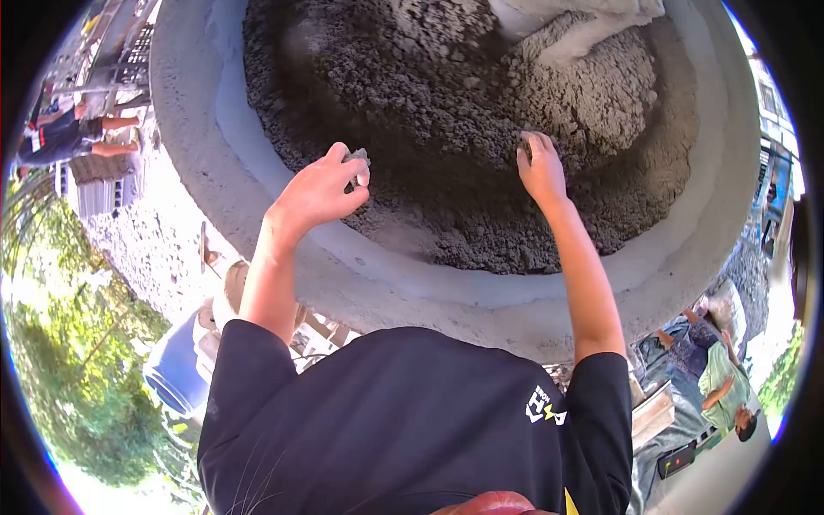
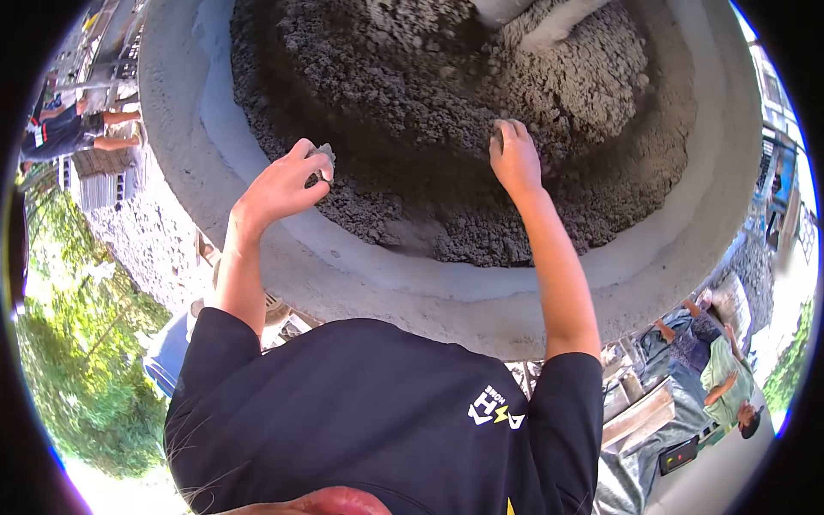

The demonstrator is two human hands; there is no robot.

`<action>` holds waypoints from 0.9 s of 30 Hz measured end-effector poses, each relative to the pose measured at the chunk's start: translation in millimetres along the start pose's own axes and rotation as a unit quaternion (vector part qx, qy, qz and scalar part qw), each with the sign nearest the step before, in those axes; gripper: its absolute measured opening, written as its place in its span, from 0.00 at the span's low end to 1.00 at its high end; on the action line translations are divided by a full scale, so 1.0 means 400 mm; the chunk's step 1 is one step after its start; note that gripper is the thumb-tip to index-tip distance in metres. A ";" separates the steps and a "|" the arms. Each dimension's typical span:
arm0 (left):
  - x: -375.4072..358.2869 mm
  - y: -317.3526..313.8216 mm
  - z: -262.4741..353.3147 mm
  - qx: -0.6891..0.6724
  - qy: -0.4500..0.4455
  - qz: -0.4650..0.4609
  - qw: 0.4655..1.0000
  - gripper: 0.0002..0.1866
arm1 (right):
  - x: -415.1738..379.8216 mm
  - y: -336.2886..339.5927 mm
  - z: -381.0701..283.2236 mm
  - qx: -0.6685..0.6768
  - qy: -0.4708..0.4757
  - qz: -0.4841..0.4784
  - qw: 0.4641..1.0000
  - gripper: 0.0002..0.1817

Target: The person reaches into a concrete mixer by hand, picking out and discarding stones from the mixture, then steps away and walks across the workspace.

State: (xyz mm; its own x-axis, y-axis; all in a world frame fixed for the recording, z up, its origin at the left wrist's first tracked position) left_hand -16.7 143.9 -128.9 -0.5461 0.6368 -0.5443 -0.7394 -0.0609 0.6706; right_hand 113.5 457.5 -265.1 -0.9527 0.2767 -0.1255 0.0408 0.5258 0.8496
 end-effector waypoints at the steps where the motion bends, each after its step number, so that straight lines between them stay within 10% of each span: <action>1: -0.003 -0.005 -0.015 0.010 0.029 -0.020 0.999 0.09 | 0.010 -0.014 -0.007 -0.039 -0.009 0.031 0.999 0.21; 13: -0.026 -0.001 -0.046 0.021 0.078 -0.064 0.995 0.11 | -0.109 -0.152 0.098 -0.059 -0.171 -0.124 0.976 0.29; 18: -0.034 0.014 -0.041 0.034 0.086 -0.110 0.990 0.15 | -0.247 -0.215 0.234 -0.124 -0.068 -0.278 0.950 0.21; 27: -0.010 -0.006 -0.103 0.042 0.063 0.036 0.996 0.12 | -0.288 -0.098 0.259 -0.086 -0.208 -0.296 0.928 0.21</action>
State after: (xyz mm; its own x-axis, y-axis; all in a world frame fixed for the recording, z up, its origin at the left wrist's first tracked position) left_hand -28.9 109.9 -149.1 -0.6455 0.5319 -0.5482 -0.6636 -0.0351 0.7473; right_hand 252.6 488.2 -337.1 -0.5919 0.2856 -0.7537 -0.5362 0.5586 0.6328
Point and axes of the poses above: each hand's wrist, its own x-axis towards the middle knuckle, its own y-axis out of the back of the hand, z = x × y, the point moved 5 cm from there along x, towards the middle knuckle, and after that the axes turned 3 degrees about -x, right-handed, at the moved point
